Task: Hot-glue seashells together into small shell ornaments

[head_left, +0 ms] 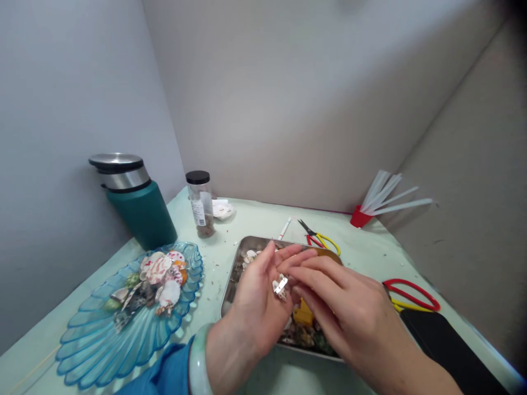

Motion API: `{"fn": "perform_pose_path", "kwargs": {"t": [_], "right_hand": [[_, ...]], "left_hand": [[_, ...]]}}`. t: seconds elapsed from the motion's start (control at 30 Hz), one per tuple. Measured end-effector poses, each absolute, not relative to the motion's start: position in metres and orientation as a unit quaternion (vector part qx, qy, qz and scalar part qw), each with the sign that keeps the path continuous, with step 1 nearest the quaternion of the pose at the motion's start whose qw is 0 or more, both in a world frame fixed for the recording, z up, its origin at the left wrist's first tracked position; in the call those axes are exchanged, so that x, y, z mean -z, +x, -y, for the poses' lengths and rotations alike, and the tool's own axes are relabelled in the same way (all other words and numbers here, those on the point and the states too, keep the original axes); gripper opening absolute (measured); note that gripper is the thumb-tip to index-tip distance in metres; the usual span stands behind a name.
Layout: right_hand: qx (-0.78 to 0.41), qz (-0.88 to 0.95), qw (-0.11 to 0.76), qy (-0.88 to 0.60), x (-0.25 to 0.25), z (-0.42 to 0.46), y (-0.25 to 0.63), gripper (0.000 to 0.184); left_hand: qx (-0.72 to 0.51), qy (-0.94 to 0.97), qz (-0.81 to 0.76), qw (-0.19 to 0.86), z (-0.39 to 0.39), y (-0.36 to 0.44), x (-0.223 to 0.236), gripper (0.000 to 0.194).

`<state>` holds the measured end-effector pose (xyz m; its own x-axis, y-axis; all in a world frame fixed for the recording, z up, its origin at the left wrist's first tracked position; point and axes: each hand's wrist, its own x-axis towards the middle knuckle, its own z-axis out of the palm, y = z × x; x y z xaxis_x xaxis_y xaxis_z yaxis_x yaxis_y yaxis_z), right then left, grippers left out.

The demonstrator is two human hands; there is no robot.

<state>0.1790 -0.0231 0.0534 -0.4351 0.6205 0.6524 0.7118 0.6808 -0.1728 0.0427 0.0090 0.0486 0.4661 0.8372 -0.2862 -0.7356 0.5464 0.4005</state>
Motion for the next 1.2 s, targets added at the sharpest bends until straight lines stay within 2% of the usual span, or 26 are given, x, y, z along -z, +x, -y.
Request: {"fn": "perform_pose_path", "kwargs": {"t": [0.3, 0.67, 1.0, 1.2], "right_hand": [[0.031, 0.851, 0.389, -0.351, -0.054, 0.025, 0.171, 0.021], [0.117, 0.83, 0.458, -0.296, -0.035, 0.017, 0.165, 0.02], [0.097, 0.826, 0.466, -0.3, -0.032, 0.023, 0.166, 0.018], [0.113, 0.824, 0.47, -0.294, -0.03, 0.021, 0.167, 0.024]], "left_hand": [[-0.441, 0.118, -0.236, 0.858, -0.007, 0.043, -0.052, 0.041], [-0.462, 0.118, -0.214, 0.852, -0.006, 0.039, -0.058, 0.041], [-0.463, 0.146, -0.223, 0.845, 0.007, 0.036, -0.073, 0.045], [-0.471, 0.151, -0.198, 0.846, 0.004, 0.037, -0.071, 0.043]]}}
